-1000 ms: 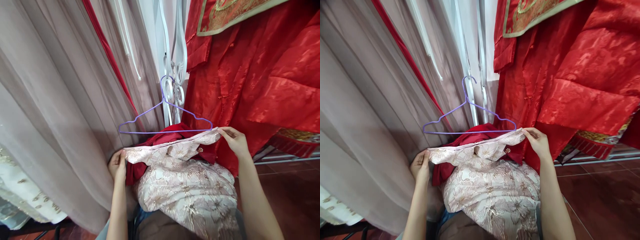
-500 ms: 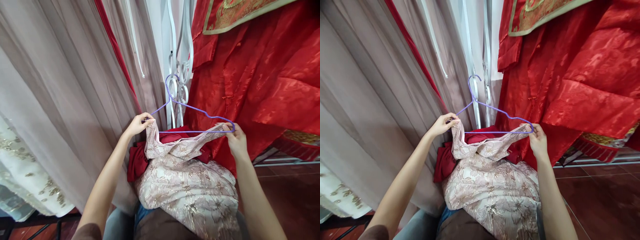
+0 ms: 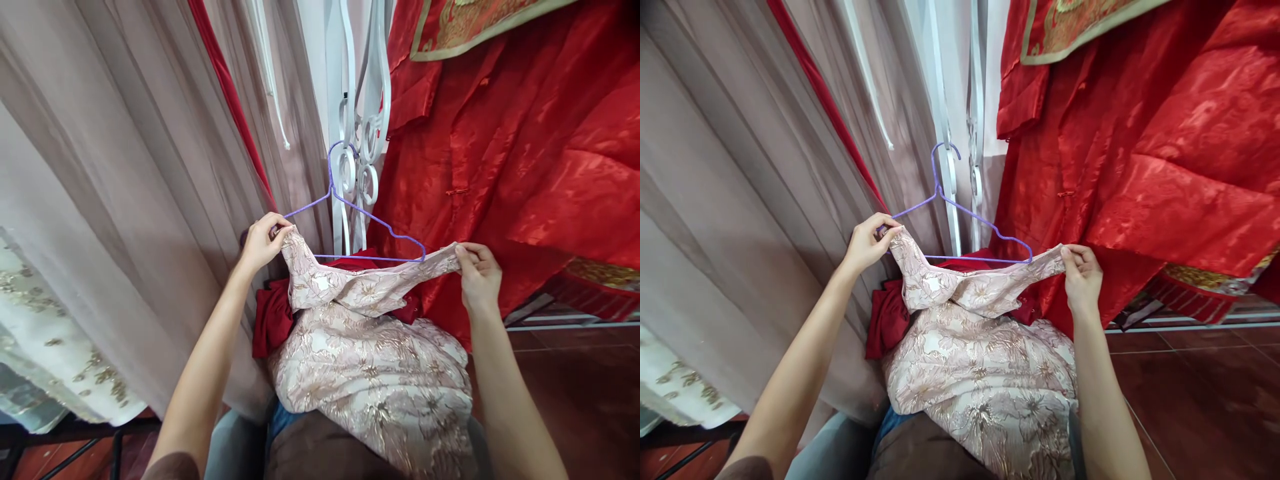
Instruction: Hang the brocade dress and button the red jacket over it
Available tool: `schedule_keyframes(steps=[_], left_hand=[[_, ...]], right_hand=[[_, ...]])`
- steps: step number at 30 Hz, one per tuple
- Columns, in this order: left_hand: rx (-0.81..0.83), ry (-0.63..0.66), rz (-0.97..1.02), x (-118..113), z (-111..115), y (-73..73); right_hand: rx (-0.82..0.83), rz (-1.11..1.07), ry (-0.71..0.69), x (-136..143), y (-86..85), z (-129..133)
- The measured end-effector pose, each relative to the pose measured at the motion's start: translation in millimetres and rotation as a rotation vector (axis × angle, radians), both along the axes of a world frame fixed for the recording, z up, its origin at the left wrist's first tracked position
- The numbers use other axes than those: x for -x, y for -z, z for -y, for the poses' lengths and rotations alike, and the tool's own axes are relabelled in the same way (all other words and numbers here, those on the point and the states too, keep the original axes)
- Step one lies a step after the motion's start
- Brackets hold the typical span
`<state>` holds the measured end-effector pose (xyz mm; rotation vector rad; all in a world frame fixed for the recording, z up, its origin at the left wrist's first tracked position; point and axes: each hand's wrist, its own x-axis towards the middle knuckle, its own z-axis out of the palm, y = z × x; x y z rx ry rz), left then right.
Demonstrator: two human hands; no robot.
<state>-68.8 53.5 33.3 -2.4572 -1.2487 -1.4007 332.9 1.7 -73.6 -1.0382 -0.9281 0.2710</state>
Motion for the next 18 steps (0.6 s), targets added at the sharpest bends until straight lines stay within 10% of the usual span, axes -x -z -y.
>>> schedule_keyframes(steps=[8,18], left_hand=[[-0.034,-0.034,-0.059,0,2,-1.8],[0.058,0.026,0.017,-29,18,22.0]], right_hand=[[-0.001,0.044,-0.001,7,-11.0,3],[0.153,0.661,-0.165,40,-76.3,-19]])
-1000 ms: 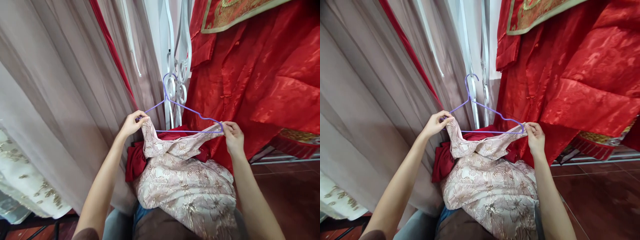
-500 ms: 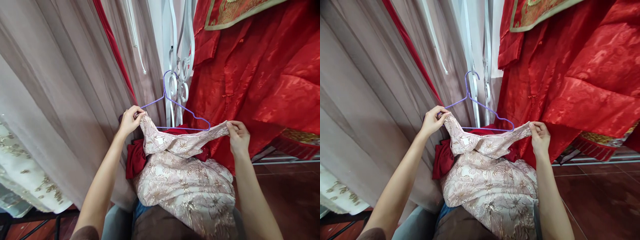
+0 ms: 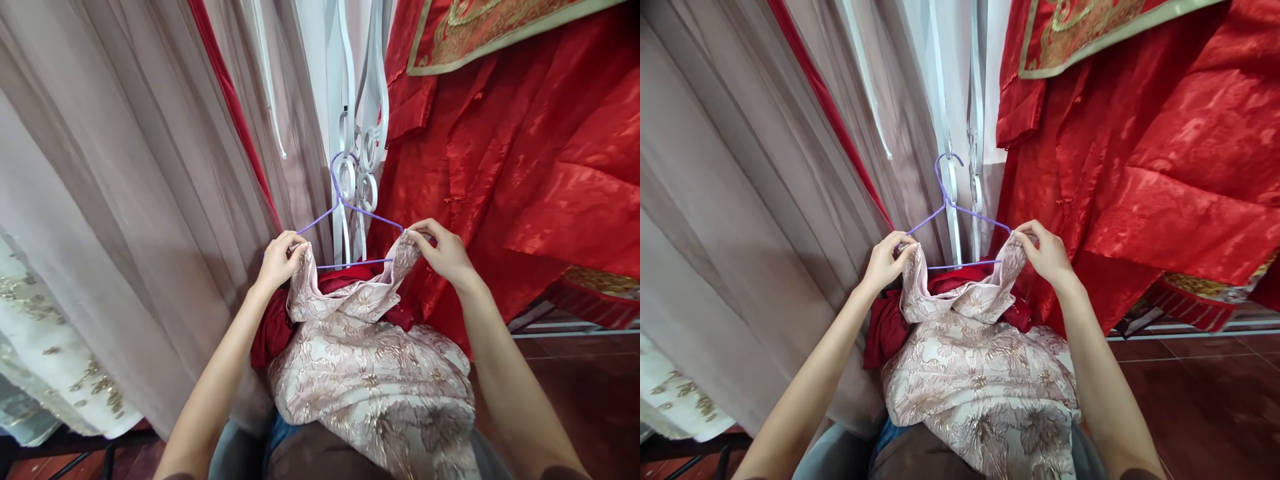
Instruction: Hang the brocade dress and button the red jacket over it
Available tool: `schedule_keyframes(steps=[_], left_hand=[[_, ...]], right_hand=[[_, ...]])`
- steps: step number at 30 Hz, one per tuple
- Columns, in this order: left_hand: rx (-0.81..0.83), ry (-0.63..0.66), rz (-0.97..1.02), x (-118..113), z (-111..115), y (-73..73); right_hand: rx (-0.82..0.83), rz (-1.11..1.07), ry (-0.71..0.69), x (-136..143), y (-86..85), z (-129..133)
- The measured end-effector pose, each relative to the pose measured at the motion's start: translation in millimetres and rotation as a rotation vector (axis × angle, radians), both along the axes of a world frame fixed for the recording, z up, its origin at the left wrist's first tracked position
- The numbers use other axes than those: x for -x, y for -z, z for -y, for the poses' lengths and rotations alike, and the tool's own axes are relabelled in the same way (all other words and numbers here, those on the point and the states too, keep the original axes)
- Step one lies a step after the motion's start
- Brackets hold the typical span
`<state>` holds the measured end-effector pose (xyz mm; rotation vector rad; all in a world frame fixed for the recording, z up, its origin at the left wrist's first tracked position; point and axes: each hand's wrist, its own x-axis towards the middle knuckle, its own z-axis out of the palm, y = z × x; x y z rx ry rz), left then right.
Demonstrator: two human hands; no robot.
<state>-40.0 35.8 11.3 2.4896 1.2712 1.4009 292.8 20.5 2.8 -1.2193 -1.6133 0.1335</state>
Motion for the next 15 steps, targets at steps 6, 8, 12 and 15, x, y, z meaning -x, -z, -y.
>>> schedule_keyframes(steps=[6,8,12,15], left_hand=[[-0.078,-0.063,0.08,21,7,2.4],[-0.1,-0.125,0.244,41,9,10.7],[0.037,-0.216,0.526,87,15,37.4],[0.147,-0.261,0.608,108,19,55.2]], right_hand=[[-0.011,0.277,-0.004,0,-0.1,-2],[-0.039,0.275,0.001,2,4.0,-6],[-0.057,0.25,0.004,5,10.3,-12],[-0.056,0.239,0.011,7,12.2,-14]])
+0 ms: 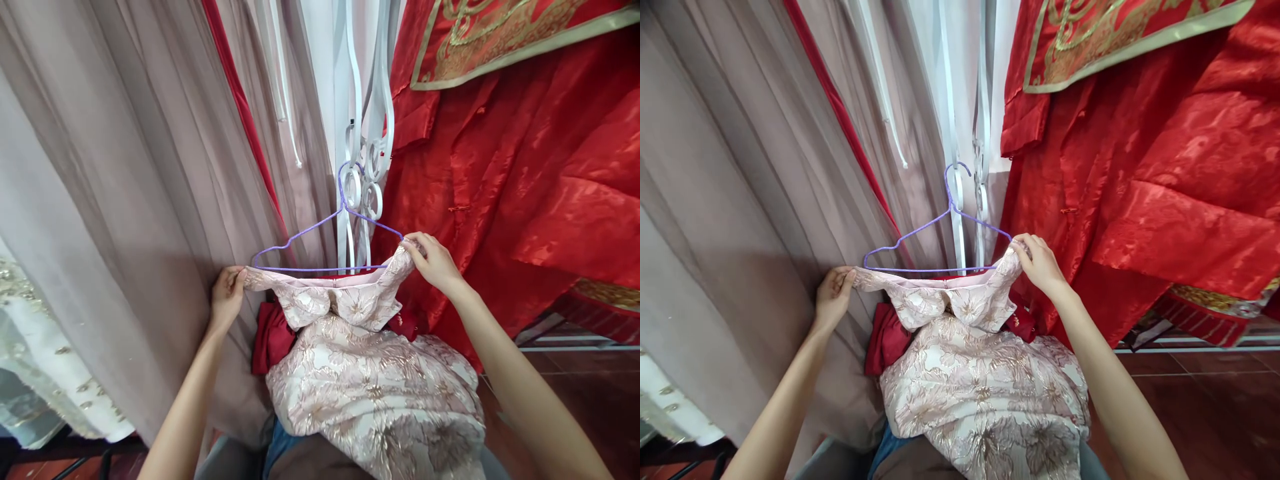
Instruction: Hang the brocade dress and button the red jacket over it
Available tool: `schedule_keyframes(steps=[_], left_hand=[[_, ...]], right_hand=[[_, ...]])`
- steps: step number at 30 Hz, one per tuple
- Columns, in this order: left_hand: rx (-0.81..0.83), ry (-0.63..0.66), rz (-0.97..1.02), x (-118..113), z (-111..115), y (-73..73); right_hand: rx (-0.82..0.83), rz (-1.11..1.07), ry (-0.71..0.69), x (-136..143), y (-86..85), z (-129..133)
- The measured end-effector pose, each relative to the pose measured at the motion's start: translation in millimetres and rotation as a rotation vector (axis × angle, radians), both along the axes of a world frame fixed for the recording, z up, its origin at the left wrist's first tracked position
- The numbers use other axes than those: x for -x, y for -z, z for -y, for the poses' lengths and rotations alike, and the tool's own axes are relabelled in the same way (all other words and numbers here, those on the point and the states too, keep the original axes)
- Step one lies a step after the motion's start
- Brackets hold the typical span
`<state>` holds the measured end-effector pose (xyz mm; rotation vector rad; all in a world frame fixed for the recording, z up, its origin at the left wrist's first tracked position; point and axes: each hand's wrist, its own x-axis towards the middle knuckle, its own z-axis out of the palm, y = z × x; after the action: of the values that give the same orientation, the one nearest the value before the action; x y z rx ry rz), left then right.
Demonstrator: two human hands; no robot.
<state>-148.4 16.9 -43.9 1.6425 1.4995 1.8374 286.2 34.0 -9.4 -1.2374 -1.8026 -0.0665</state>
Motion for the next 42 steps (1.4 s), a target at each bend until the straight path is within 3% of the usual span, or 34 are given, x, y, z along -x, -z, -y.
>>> schedule_keyframes(steps=[3,6,11,14,17,20,22,24,27,31,34,36,42], left_hand=[[0.065,0.001,0.016,5,2,7.7],[0.096,-0.02,0.008,0,0,3.3],[0.027,0.009,-0.031,-15,-8,-25.4],[0.019,0.117,-0.085,-30,-13,-46.1],[0.004,0.217,-0.279,-51,-15,-63.8],[0.011,0.186,-0.49,-64,-16,-75.0],[0.034,0.173,-0.483,-61,-21,-75.5],[0.083,0.203,-0.297,-49,-31,-67.5],[0.24,0.269,0.065,-28,-48,-39.8],[0.525,0.408,-0.022,-14,-53,6.8],[0.685,0.706,-0.198,-13,-45,30.4],[0.727,0.811,-0.29,-11,-39,37.9],[0.688,0.734,-0.324,5,-35,38.7]], right_hand=[[0.001,0.0,0.0,1,0.0,0],[0.004,0.004,0.0,1,-1.2,0],[0.002,0.034,-0.008,-1,-2.0,2],[0.004,0.041,-0.014,1,-0.5,3],[0.009,0.034,-0.035,3,-0.8,6],[0.055,-0.023,-0.04,0,-4.4,10],[0.121,-0.124,-0.059,-7,-5.1,10],[0.181,-0.311,-0.095,-18,0.0,7],[0.341,-0.666,-0.156,-31,23.7,-5],[0.58,-0.916,-0.216,-25,70.5,-17],[0.669,-0.867,-0.257,-12,94.1,-19],[0.735,-0.777,-0.287,-7,100.0,-16],[0.885,-0.359,-0.355,-10,95.4,-9]])
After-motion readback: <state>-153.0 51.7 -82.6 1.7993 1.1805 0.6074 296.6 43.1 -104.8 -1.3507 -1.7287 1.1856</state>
